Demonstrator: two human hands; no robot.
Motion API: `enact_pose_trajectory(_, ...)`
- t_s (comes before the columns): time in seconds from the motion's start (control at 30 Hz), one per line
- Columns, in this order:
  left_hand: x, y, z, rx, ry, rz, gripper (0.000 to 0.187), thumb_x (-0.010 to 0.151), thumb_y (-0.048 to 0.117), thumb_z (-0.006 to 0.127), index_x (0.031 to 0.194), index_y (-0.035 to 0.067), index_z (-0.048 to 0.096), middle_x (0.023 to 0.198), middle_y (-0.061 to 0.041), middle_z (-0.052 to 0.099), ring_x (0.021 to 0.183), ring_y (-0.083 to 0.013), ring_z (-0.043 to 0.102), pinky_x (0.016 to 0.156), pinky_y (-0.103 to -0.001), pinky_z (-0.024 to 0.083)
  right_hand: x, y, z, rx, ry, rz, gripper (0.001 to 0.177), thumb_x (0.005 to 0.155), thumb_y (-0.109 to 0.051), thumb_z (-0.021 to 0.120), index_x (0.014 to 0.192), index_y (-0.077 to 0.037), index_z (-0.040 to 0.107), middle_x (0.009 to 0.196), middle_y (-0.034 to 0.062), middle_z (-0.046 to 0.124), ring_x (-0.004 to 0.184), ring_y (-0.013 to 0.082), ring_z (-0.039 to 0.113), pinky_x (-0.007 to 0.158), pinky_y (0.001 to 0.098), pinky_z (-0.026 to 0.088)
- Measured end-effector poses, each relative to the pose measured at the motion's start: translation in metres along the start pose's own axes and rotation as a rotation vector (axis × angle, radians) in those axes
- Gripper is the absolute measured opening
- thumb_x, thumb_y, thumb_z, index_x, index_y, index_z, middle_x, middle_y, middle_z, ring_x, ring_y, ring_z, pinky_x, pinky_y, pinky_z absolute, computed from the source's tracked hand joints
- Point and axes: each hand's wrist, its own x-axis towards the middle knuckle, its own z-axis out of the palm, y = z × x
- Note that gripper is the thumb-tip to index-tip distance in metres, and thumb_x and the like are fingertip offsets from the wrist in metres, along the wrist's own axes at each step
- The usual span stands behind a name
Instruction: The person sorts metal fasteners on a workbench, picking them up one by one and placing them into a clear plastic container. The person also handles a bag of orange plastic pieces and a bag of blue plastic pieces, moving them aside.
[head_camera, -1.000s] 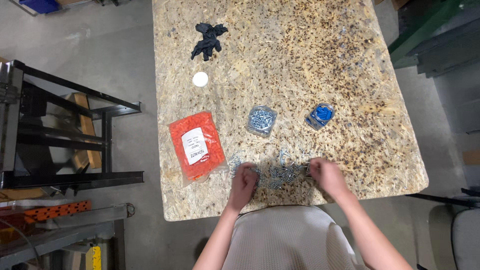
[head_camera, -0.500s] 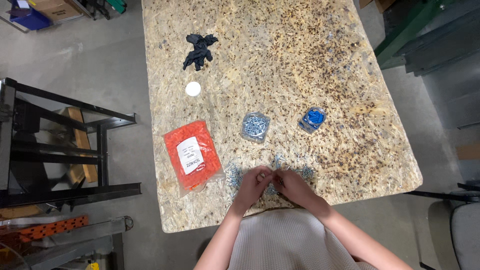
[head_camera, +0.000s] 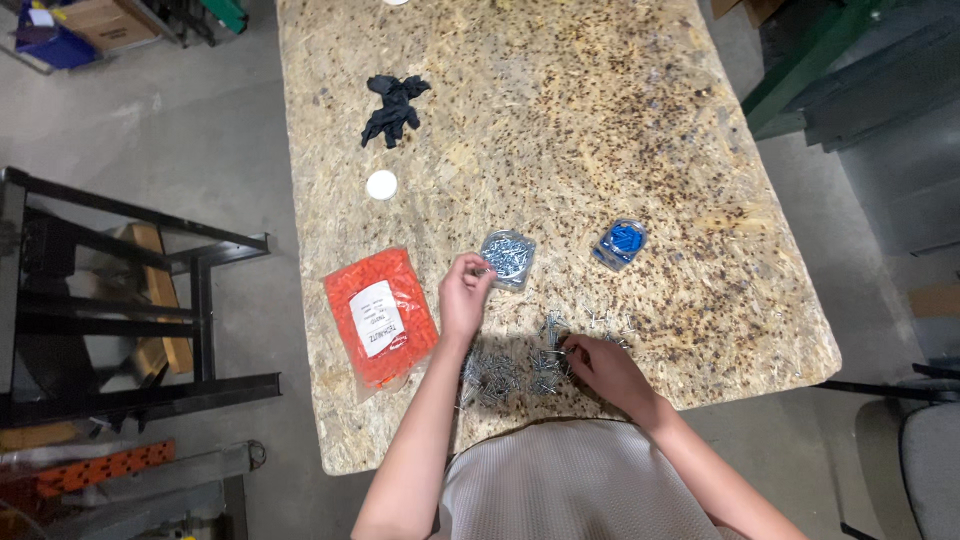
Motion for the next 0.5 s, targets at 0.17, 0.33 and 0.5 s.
enact_pose_trajectory(0.17, 0.021, -0.018, 0.010, 0.051, 0.073, 0.012, 0.022, 0.089, 0.007, 0.077, 0.104, 0.015, 0.063, 0.105, -0.006, 0.079, 0.066, -0.0128, 0.063, 0.062, -0.026, 0.053, 0.000, 0.002, -0.003, 0.039, 0.021, -0.013, 0.031, 0.101, -0.019, 0.055, 0.128, -0.007, 0.064, 0.095, 0.0142, 0.074, 0.090, 0.0311, 0.072, 0.081, 0.0432, 0.057)
enact_pose_trajectory(0.33, 0.012, -0.017, 0.004, 0.071, 0.076, -0.021, 0.020, 0.094, 0.009, 0.074, 0.110, 0.015, 0.063, 0.113, -0.008, 0.076, 0.077, -0.0169, 0.071, 0.069, -0.029, 0.060, 0.008, 0.035, -0.001, 0.005, 0.081, -0.020, 0.029, 0.099, -0.019, 0.057, 0.125, -0.008, 0.067, 0.098, 0.0194, 0.076, 0.097, 0.0387, 0.072, 0.087, 0.0493, 0.056)
enact_pose_trajectory(0.5, -0.045, -0.062, -0.014, 0.102, 0.055, -0.013, 0.027, 0.102, 0.028, 0.067, 0.118, 0.008, 0.061, 0.112, -0.018, 0.071, 0.100, -0.0320, 0.071, 0.084, -0.044, 0.060, 0.056, 0.114, 0.027, -0.160, 0.275, -0.056, 0.020, 0.099, -0.026, 0.064, 0.111, -0.016, 0.076, 0.084, 0.0052, 0.076, 0.081, 0.0209, 0.075, 0.080, 0.0330, 0.061)
